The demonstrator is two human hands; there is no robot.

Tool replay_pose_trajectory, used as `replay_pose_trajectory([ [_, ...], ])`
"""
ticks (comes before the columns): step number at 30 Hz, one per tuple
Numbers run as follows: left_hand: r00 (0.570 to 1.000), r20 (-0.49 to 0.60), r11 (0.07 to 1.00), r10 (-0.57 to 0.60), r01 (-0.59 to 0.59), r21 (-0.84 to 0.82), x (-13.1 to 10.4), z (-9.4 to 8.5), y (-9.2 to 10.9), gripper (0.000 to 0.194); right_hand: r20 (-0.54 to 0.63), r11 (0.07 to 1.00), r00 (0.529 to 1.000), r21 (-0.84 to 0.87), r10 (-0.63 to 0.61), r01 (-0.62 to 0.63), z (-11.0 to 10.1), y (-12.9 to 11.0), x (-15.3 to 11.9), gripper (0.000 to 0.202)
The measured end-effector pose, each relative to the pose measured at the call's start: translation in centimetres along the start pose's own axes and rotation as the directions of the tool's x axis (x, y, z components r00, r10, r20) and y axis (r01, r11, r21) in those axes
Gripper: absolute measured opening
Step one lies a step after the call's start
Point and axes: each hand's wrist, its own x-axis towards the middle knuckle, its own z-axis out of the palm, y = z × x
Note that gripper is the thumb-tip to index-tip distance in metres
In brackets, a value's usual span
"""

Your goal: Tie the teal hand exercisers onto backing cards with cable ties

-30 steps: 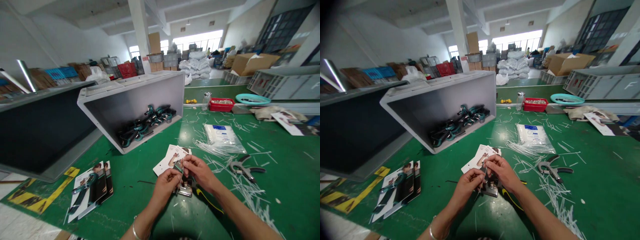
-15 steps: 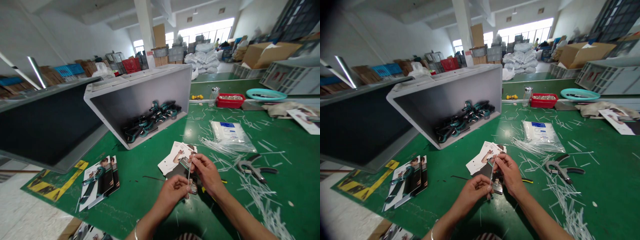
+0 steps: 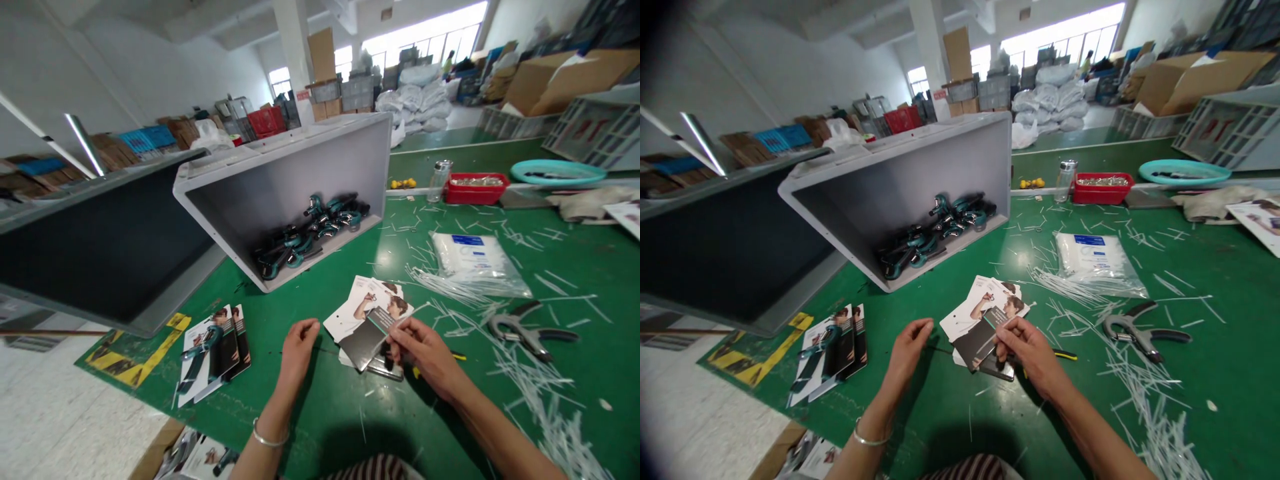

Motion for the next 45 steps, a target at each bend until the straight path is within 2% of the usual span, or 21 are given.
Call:
replay_pose_trajectory([
  [2,1.0,-0.02,0.996,0.012,-0.01,0.089,1.5,0.2,-1.9,0.03,-0.067,0.999,0.997,0.039,-0.03,0.032,-0.3,0.4,0.4,0.024],
  [4,1.0,0.007,0.998,-0.002,0.002,0.065,2.4,1.2,-2.4,0.028,-0.135,0.997,0.988,0.006,-0.081,0.082,-0.2,0.1,0.9,0.024],
  [6,1.0,0.011,0.995,-0.017,0.018,-0.094,2.9,2.3,-1.4,0.029,-0.202,0.98,0.961,-0.097,-0.188,0.172,0.2,-0.8,1.4,0.023],
  [8,0.998,0.06,0.957,-0.001,0.018,-0.288,3.1,3.1,0.8,0.032,-0.258,0.926,0.901,-0.243,-0.349,0.289,0.6,-2.2,1.8,0.022],
  [10,0.988,0.145,0.921,0.058,0.003,-0.391,3.2,3.4,3.2,0.035,-0.262,0.846,0.831,-0.37,-0.491,0.383,1.0,-3.6,2.0,0.018],
  [12,0.966,0.227,0.916,0.121,-0.021,-0.4,3.1,3.3,5.1,0.036,-0.212,0.764,0.784,-0.471,-0.583,0.441,1.2,-4.7,2.3,0.016],
  [14,0.948,0.272,0.923,0.166,-0.052,-0.382,2.9,3.1,6.2,0.036,-0.128,0.66,0.746,-0.579,-0.653,0.478,1.3,-5.4,2.6,0.014],
  [18,0.934,0.307,0.927,0.184,-0.06,-0.371,2.0,3.0,6.7,0.034,0.047,0.432,0.663,-0.724,-0.747,0.538,1.6,-5.4,3.0,0.01],
  [21,0.933,0.312,0.931,0.182,-0.061,-0.36,1.5,2.9,6.7,0.033,0.114,0.359,0.631,-0.74,-0.767,0.57,1.7,-4.9,3.2,0.009],
  [25,0.938,0.299,0.944,0.178,-0.077,-0.32,1.1,2.9,6.9,0.032,0.166,0.321,0.617,-0.734,-0.769,0.598,1.9,-4.4,3.3,0.01],
  [28,0.928,0.326,0.949,0.182,-0.078,-0.306,0.8,2.9,7.5,0.034,0.209,0.306,0.633,-0.737,-0.745,0.603,2.0,-4.5,3.4,0.01],
  [31,0.908,0.373,0.939,0.19,-0.058,-0.338,0.5,2.8,8.4,0.034,0.281,0.341,0.725,-0.738,-0.629,0.582,1.9,-5.3,3.8,0.008],
  [34,0.899,0.4,0.935,0.181,-0.031,-0.352,0.5,2.5,9.0,0.034,0.301,0.532,0.84,-0.665,-0.451,0.524,1.4,-6.3,4.0,0.01],
  [37,0.913,0.361,0.953,0.189,-0.082,-0.291,0.7,2.4,8.6,0.032,0.228,0.74,0.919,-0.544,-0.323,0.395,0.7,-6.8,3.9,0.016],
  [40,0.902,0.367,0.962,0.228,-0.15,-0.228,0.7,2.9,7.3,0.022,0.189,0.839,0.948,-0.444,-0.255,0.314,0.5,-6.8,3.8,0.022],
  [43,0.877,0.393,0.954,0.276,-0.201,-0.221,0.5,3.4,6.2,0.014,0.193,0.867,0.953,-0.401,-0.235,0.295,0.6,-6.5,4.0,0.026],
  [45,0.853,0.406,0.945,0.327,-0.285,-0.162,0.5,3.1,5.7,0.009,0.221,0.863,0.949,-0.405,-0.227,0.301,0.6,-6.3,4.2,0.026],
])
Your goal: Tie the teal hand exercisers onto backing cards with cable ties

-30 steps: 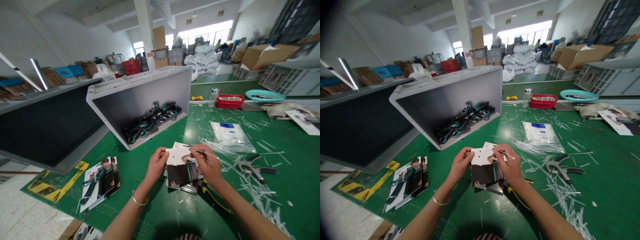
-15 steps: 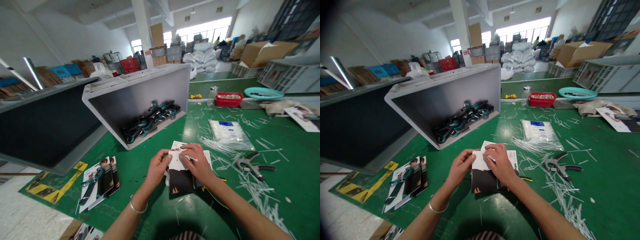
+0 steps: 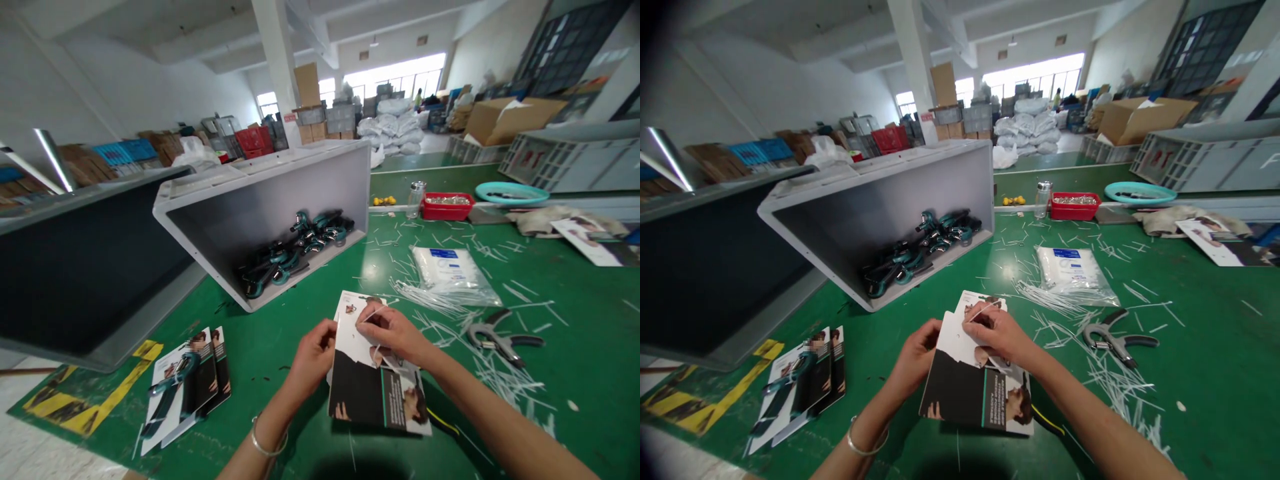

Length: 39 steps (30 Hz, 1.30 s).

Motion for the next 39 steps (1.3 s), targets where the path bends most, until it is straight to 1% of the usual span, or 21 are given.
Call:
replay_pose_trajectory([
  [1,0.999,0.019,0.997,0.026,-0.027,0.072,-0.2,-0.3,-0.1,0.007,0.015,1.0,1.0,-0.012,-0.006,0.006,0.0,0.2,0.1,0.026],
  [3,0.997,0.059,0.974,0.055,-0.067,0.217,-1.0,-1.3,-0.3,0.012,0.037,0.999,0.999,-0.039,-0.015,0.017,-0.1,0.5,0.1,0.024],
  [5,0.992,0.114,0.957,0.049,-0.079,0.28,-2.1,-2.3,-0.2,0.016,0.053,0.998,0.999,-0.057,-0.015,0.018,-0.2,0.8,0.2,0.022],
  [7,0.982,0.189,0.966,0.03,-0.077,0.248,-3.2,-3.2,0.0,0.019,0.063,0.998,0.998,-0.057,-0.001,0.005,-0.1,1.1,0.4,0.023],
  [9,0.968,0.249,0.979,0.024,-0.074,0.192,-4.0,-3.6,0.4,0.021,0.067,0.999,0.998,-0.035,0.018,-0.016,0.2,1.4,0.7,0.026],
  [10,0.968,0.252,0.983,0.024,-0.069,0.173,-4.3,-3.7,0.6,0.021,0.07,0.999,0.997,-0.016,0.029,-0.028,0.4,1.6,1.0,0.027],
  [13,0.977,0.211,0.987,0.034,-0.065,0.144,-4.5,-3.6,1.1,0.018,0.1,0.996,0.994,0.067,0.052,-0.059,0.8,2.3,1.8,0.029],
  [14,0.975,0.219,0.989,0.036,-0.067,0.132,-4.5,-3.5,1.2,0.018,0.108,0.992,0.992,0.105,0.058,-0.069,0.9,2.6,2.1,0.03],
  [17,0.955,0.292,0.992,0.058,-0.088,0.093,-4.3,-3.0,1.4,0.019,0.12,0.975,0.989,0.198,0.081,-0.104,1.0,3.5,2.5,0.03],
  [18,0.955,0.289,0.99,0.071,-0.103,0.095,-4.3,-2.7,1.3,0.019,0.124,0.971,0.988,0.211,0.09,-0.115,1.0,3.7,2.6,0.03],
  [19,0.963,0.256,0.987,0.086,-0.118,0.111,-4.2,-2.4,1.2,0.017,0.132,0.968,0.986,0.217,0.099,-0.126,1.0,3.9,2.6,0.03],
  [20,0.976,0.192,0.982,0.103,-0.13,0.137,-4.0,-2.1,0.9,0.016,0.146,0.966,0.984,0.218,0.105,-0.136,1.1,4.0,2.5,0.029],
  [22,0.991,0.023,0.971,0.134,-0.135,0.198,-3.6,-1.5,0.3,0.014,0.171,0.963,0.978,0.224,0.116,-0.153,1.3,4.0,2.4,0.03],
  [24,0.984,-0.115,0.97,0.139,-0.111,0.218,-3.1,-0.9,-0.3,0.013,0.174,0.96,0.977,0.229,0.123,-0.162,1.6,4.0,2.3,0.031],
  [25,0.98,-0.155,0.974,0.127,-0.093,0.206,-2.8,-0.7,-0.6,0.013,0.172,0.961,0.977,0.224,0.124,-0.161,1.7,3.9,2.2,0.031],
  [27,0.98,-0.185,0.987,0.077,-0.049,0.155,-2.3,-0.3,-1.2,0.014,0.165,0.969,0.979,0.196,0.117,-0.148,2.0,3.8,2.1,0.031],
  [29,0.984,-0.18,0.995,0.021,-0.003,0.097,-2.1,-0.1,-1.4,0.015,0.166,0.985,0.982,0.132,0.088,-0.11,2.1,3.7,2.0,0.031],
  [33,0.984,-0.163,0.998,-0.066,0.063,-0.023,-2.4,0.3,-1.4,0.019,0.155,0.998,0.987,-0.033,-0.041,0.046,2.0,3.4,1.8,0.025],
  [35,0.981,-0.159,0.991,-0.111,0.098,-0.088,-2.6,0.3,-1.5,0.018,0.168,0.991,0.982,-0.092,-0.083,0.099,2.0,3.3,1.7,0.024],
  [37,0.977,-0.161,0.981,-0.143,0.118,-0.154,-2.8,0.4,-1.7,0.017,0.186,0.984,0.978,-0.127,-0.098,0.122,1.9,3.3,1.6,0.025],
  [39,0.974,-0.171,0.972,-0.15,0.113,-0.207,-3.0,0.4,-2.1,0.015,0.191,0.982,0.976,-0.137,-0.103,0.131,1.8,3.4,1.6,0.027],
])
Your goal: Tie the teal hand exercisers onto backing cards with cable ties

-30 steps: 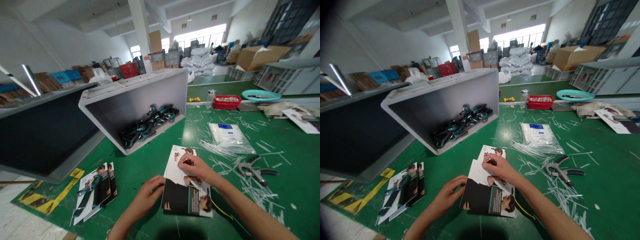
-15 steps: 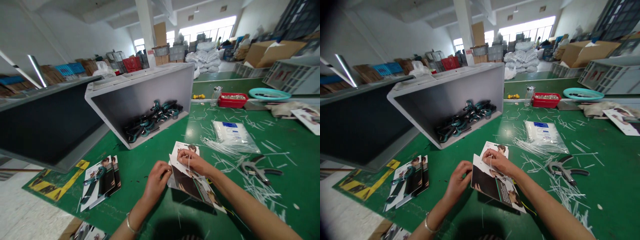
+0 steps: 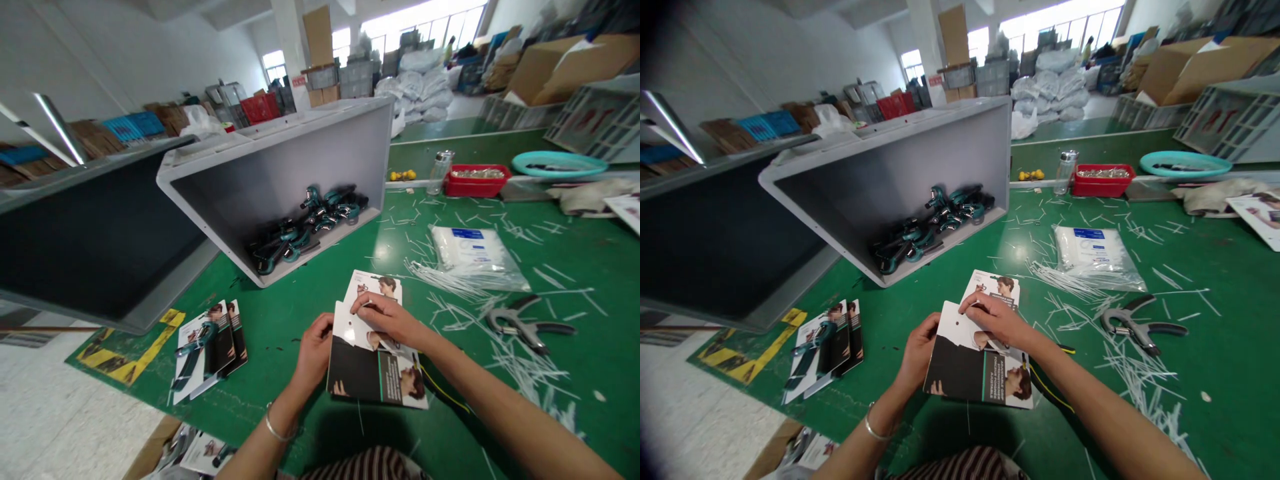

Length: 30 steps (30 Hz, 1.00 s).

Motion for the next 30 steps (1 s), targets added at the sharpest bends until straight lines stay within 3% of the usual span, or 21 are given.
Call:
replay_pose_trajectory([
  [5,0.995,-0.023,0.989,-0.101,0.098,-0.11,0.0,-0.2,0.1,0.024,0.032,1.0,0.999,0.0,-0.013,0.013,0.3,0.4,-0.1,0.024],
  [9,0.98,-0.084,0.969,-0.179,0.161,-0.185,0.1,-0.6,1.3,0.033,-0.034,0.976,0.993,-0.191,-0.117,0.108,1.2,0.1,-0.1,0.026],
  [12,0.98,-0.075,0.973,-0.182,0.169,-0.159,0.2,-0.7,1.6,0.038,-0.072,0.929,0.978,-0.333,-0.196,0.162,2.2,-0.3,-0.2,0.012],
  [15,0.981,-0.042,0.974,-0.191,0.184,-0.131,0.5,-0.7,1.4,0.038,-0.03,0.881,0.965,-0.415,-0.26,0.225,3.0,-1.2,-0.4,0.003],
  [18,0.973,-0.143,0.972,-0.179,0.153,-0.178,0.9,-0.7,0.9,0.032,0.001,0.861,0.957,-0.436,-0.29,0.261,2.1,-2.2,-0.3,0.008],
  [21,0.933,-0.307,0.958,-0.189,0.106,-0.267,1.2,-1.2,0.0,0.031,-0.143,0.853,0.955,-0.497,-0.261,0.158,-0.6,-2.8,-0.2,0.01],
  [24,0.932,-0.237,0.935,-0.273,0.2,-0.291,0.5,-1.2,-1.3,0.034,-0.361,0.845,0.904,-0.535,-0.229,0.0,-2.7,-2.2,-1.3,0.019],
  [26,0.93,-0.174,0.917,-0.323,0.262,-0.301,-0.6,-0.7,-2.3,0.035,-0.438,0.875,0.883,-0.479,-0.17,-0.069,-2.5,-1.4,-2.9,0.017],
  [28,0.925,-0.161,0.91,-0.345,0.287,-0.298,-1.9,0.2,-3.2,0.034,-0.406,0.918,0.911,-0.382,-0.065,-0.105,-0.9,-0.2,-4.6,0.018],
  [30,0.937,-0.133,0.937,-0.324,0.299,-0.182,-2.5,0.7,-3.7,0.03,-0.248,0.944,0.969,-0.319,0.006,-0.087,1.1,1.0,-6.0,0.02],
])
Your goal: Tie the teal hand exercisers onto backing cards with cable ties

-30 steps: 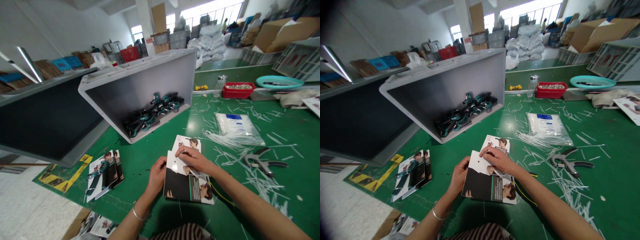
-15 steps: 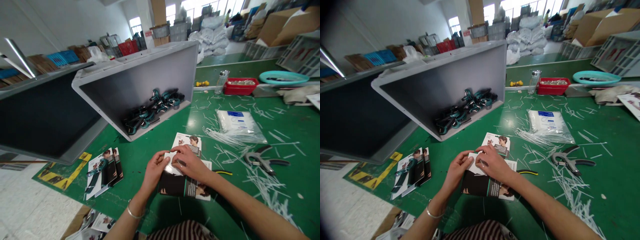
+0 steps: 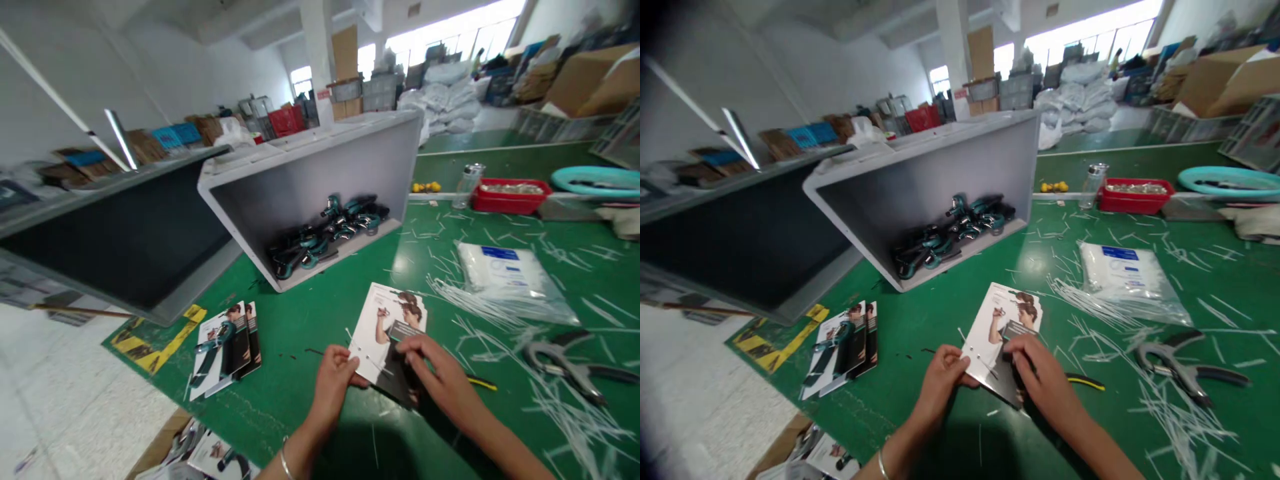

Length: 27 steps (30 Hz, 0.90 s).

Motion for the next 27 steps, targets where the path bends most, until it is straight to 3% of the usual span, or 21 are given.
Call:
replay_pose_trajectory([
  [3,0.979,0.014,0.907,0.203,-0.193,0.375,1.3,-1.1,1.1,0.024,0.127,0.996,0.988,0.024,-0.089,0.087,1.6,1.0,-1.3,0.021],
  [5,0.906,-0.007,0.694,0.424,-0.32,0.645,3.9,-3.3,3.2,0.02,0.075,0.995,0.992,-0.023,-0.099,0.101,1.2,1.6,-1.8,0.023],
  [6,0.86,-0.003,0.557,0.51,-0.328,0.763,5.5,-4.7,4.5,0.019,0.02,0.993,0.995,-0.071,-0.098,0.099,0.8,1.9,-2.2,0.023],
  [8,0.818,0.016,0.215,0.575,-0.17,0.962,9.4,-7.5,6.9,0.019,-0.084,0.972,0.99,-0.215,-0.116,0.095,0.0,2.9,-3.8,0.023],
  [9,0.815,-0.002,0.157,0.58,-0.109,0.982,11.4,-8.7,7.9,0.021,-0.115,0.948,0.984,-0.303,-0.135,0.095,-0.2,3.5,-5.0,0.028],
  [11,0.816,-0.047,0.101,0.576,-0.014,0.995,15.1,-10.2,9.2,0.027,-0.135,0.873,0.978,-0.482,-0.162,0.078,-0.1,5.0,-7.8,0.044],
  [13,0.82,-0.095,0.08,0.565,0.06,0.995,18.0,-10.6,9.5,0.031,-0.123,0.783,0.979,-0.62,-0.16,0.051,0.2,6.6,-10.1,0.052],
  [17,0.812,-0.133,0.022,0.568,0.147,0.989,20.8,-10.0,9.2,0.035,-0.131,0.698,0.99,-0.714,-0.053,-0.057,-2.0,9.3,-11.7,0.048],
  [20,0.807,-0.074,-0.037,0.586,0.118,0.992,20.7,-10.0,9.1,0.036,-0.191,0.696,0.981,-0.707,-0.022,-0.121,-5.1,9.7,-11.0,0.043],
  [22,0.809,-0.005,-0.087,0.588,0.07,0.994,19.7,-10.2,8.7,0.035,-0.226,0.727,0.973,-0.675,-0.042,-0.126,-5.8,8.7,-10.6,0.041],
  [25,0.804,0.094,-0.159,0.587,0.001,0.987,17.6,-9.9,7.4,0.027,-0.183,0.813,0.982,-0.577,-0.041,-0.074,-3.2,5.4,-10.1,0.047],
  [27,0.766,0.178,-0.189,0.617,-0.075,0.979,16.2,-9.4,6.4,0.025,-0.083,0.848,0.996,-0.53,-0.021,-0.026,-0.1,3.4,-9.5,0.056],
])
